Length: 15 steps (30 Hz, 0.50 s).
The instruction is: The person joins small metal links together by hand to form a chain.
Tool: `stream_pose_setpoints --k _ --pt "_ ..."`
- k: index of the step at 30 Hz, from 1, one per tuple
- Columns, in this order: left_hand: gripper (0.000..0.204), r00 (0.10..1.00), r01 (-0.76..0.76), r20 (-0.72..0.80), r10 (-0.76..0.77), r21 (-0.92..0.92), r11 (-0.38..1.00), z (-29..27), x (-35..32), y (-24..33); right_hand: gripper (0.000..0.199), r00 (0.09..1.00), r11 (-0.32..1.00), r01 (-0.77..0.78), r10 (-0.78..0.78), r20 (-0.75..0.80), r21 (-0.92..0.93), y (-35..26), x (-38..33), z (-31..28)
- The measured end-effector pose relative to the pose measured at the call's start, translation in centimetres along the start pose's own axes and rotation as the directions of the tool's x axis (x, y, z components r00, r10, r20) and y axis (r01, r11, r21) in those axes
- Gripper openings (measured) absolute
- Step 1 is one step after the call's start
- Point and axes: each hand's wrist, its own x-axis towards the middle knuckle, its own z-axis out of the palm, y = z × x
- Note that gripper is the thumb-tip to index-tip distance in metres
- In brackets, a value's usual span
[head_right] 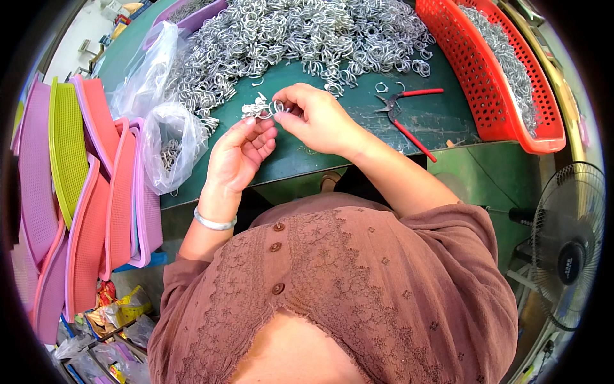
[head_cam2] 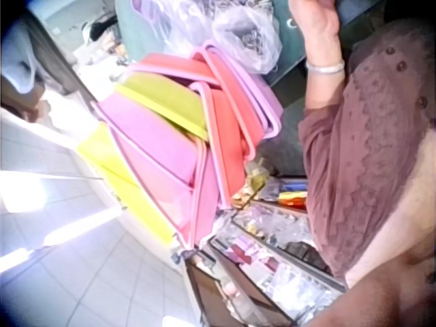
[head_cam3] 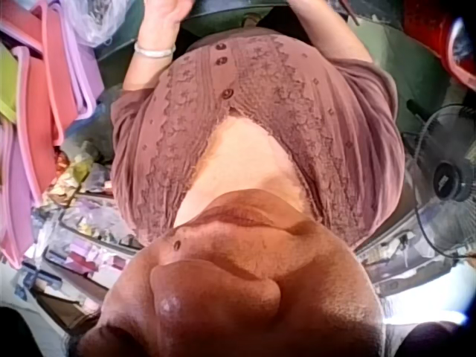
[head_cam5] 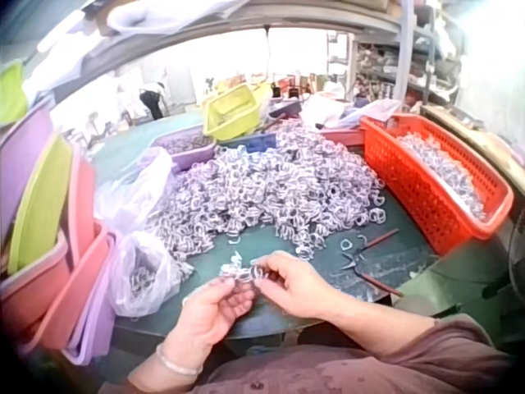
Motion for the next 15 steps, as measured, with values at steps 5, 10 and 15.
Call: stream_pose_setpoints --k 5,10,15 --pt "0.017 0.995 -0.039 -0.076 0.071 0.356 0.934 -0.7 -0.3 -0.1 0.023 0.97 0.94 -0.226 0.193 0.149 0.256 0.5 0.7 -0.3" --pt "0.037 0.805 -0.444 0.219 0.551 0.839 0.314 0.1 -0.2 -0.8 0.023 0.92 0.811 -0.383 0.294 0.258 0.443 0.0 0.9 -0.6" --pt "0.034 0.838 -0.516 0.331 0.433 0.737 0.436 0.0 0.6 -0.9 0.023 0.897 0.698 -0.442 0.32 0.306 0.564 0.3 0.9 -0.5"
